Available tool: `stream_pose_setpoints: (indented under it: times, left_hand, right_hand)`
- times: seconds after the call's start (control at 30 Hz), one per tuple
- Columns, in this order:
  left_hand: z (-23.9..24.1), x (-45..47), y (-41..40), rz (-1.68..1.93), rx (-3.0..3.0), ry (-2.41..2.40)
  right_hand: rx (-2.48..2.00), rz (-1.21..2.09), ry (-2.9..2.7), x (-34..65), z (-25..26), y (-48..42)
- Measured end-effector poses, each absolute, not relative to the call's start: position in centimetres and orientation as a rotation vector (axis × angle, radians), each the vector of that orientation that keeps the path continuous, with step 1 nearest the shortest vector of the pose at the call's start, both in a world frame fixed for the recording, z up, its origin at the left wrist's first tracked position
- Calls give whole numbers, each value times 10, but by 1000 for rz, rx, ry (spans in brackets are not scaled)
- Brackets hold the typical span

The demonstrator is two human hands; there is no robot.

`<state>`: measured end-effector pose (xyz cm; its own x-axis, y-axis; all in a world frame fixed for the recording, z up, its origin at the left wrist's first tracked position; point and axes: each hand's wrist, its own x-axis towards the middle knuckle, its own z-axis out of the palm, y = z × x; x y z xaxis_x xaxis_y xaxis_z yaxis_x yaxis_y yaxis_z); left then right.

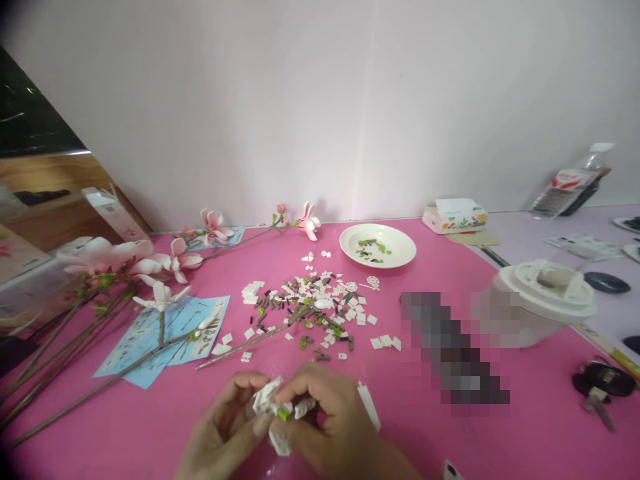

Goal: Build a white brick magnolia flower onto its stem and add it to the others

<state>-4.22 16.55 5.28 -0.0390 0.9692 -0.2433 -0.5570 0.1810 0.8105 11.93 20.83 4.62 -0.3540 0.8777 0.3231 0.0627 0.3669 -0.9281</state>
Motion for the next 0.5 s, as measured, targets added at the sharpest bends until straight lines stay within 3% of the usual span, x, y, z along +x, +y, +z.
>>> stream_pose_setpoints:
  times: [0.27,0.5]
  left_hand:
    - [52,-48,165,1228,614,1034]
    - [34,-48,167,1176,499,949]
  right_hand:
    - [-864,1108,-1725,121,45,209]
    - [-1018,1432,-1631,119,58,205]
